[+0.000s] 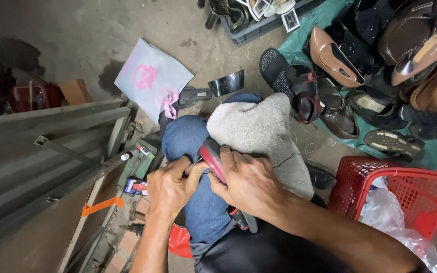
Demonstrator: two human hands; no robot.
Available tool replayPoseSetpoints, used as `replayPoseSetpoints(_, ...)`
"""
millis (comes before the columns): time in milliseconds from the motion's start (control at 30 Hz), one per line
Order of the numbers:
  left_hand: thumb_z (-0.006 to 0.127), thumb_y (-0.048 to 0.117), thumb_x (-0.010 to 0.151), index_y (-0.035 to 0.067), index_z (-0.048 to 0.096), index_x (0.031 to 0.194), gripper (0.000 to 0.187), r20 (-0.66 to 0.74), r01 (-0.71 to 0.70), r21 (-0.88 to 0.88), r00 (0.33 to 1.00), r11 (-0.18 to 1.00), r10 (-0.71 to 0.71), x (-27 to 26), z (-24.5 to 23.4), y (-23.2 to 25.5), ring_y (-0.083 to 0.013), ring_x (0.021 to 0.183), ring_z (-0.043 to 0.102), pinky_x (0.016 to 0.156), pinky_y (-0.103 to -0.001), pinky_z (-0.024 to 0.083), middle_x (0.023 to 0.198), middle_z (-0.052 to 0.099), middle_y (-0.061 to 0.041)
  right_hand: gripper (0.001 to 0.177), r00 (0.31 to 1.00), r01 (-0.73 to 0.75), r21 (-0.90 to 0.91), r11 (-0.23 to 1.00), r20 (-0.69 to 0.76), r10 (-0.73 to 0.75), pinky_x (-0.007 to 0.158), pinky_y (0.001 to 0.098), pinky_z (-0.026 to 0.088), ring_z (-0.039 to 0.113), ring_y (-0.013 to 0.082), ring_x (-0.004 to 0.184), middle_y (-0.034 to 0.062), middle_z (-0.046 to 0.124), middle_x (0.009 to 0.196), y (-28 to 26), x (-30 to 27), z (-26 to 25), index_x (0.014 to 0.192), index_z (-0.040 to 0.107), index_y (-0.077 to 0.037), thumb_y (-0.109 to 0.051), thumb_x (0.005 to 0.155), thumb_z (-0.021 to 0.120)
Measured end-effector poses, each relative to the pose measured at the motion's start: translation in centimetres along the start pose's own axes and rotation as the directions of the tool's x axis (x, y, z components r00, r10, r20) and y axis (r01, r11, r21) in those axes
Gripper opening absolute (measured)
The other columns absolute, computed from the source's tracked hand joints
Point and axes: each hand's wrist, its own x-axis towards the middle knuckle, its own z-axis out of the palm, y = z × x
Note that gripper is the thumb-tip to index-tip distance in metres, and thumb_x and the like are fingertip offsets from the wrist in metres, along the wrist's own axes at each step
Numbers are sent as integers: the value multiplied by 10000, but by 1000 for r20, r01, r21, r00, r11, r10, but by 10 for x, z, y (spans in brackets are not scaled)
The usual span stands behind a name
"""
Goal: Hand-sewing the sole or upper part of a shoe using a needle and thread.
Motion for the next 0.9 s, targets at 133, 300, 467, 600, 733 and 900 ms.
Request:
replayPoseSetpoints(133, 745, 576, 887, 190, 484, 569, 565, 12, 53, 8, 999, 999, -53, -1, -3, 6, -316, 499, 643, 462, -369, 480, 455, 542, -59, 528, 1000, -4, 35, 999, -10, 5, 458, 407, 547, 697, 265, 539, 87, 653, 645, 1, -3, 3, 1084, 687, 8, -469, 862, 644)
replayPoseSetpoints(300, 770, 368, 905, 154, 638, 760, 291, 127, 140, -139, 984, 980, -122, -13, -7, 4, -344, 604, 700, 543, -415, 527, 564, 646, -75, 541, 999, -32, 53, 998, 32, 30, 477, 432, 554, 700, 280, 533, 86, 659, 638, 0, -2, 3, 1102, 680, 4, -478, 861, 625)
replayPoseSetpoints(467, 548, 130, 1037, 49, 590, 1407, 381, 223, -26, -410, 966, 912, 127, -26, -24, -8, -176, 979, 588, 872, -319, 514, 1321, 701, -110, 442, 990, -56, -40, 998, 130, 61, 407, 467, 503, 643, 289, 432, 27, 648, 604, -1, 1, 0, 982, 561, -79, -490, 865, 674)
replayPoseSetpoints(600, 625, 16, 1009, 15, 628, 1355, 346, 67, -181, -442, 970, 878, 233, -24, -5, -20, -98, 653, 440, 537, -224, 429, 1249, 746, -112, 408, 985, -29, -43, 999, 168, 36, 444, 480, 512, 663, 311, 465, 40, 678, 608, 3, 3, 4, 962, 556, -97, -464, 849, 693)
replayPoseSetpoints(733, 619, -32, 1010, 49, 638, 1359, 359, 68, -236, -416, 955, 878, 289, -7, -9, -14, -106, 643, 482, 598, -240, 458, 996, 714, -55, 428, 986, -2, -68, 998, 166, 13, 429, 478, 512, 645, 313, 430, 39, 659, 568, 12, 5, 4, 911, 537, -101, -498, 872, 693)
replayPoseSetpoints(900, 587, -15, 1021, 113, 660, 1365, 375, 80, -265, -291, 951, 919, 299, 4, -14, -2, -104, 558, 394, 516, -232, 417, 914, 621, 15, 413, 973, 0, -53, 999, 232, 12, 398, 472, 504, 633, 333, 396, 91, 650, 531, 14, 11, 4, 921, 565, -59, -455, 900, 678)
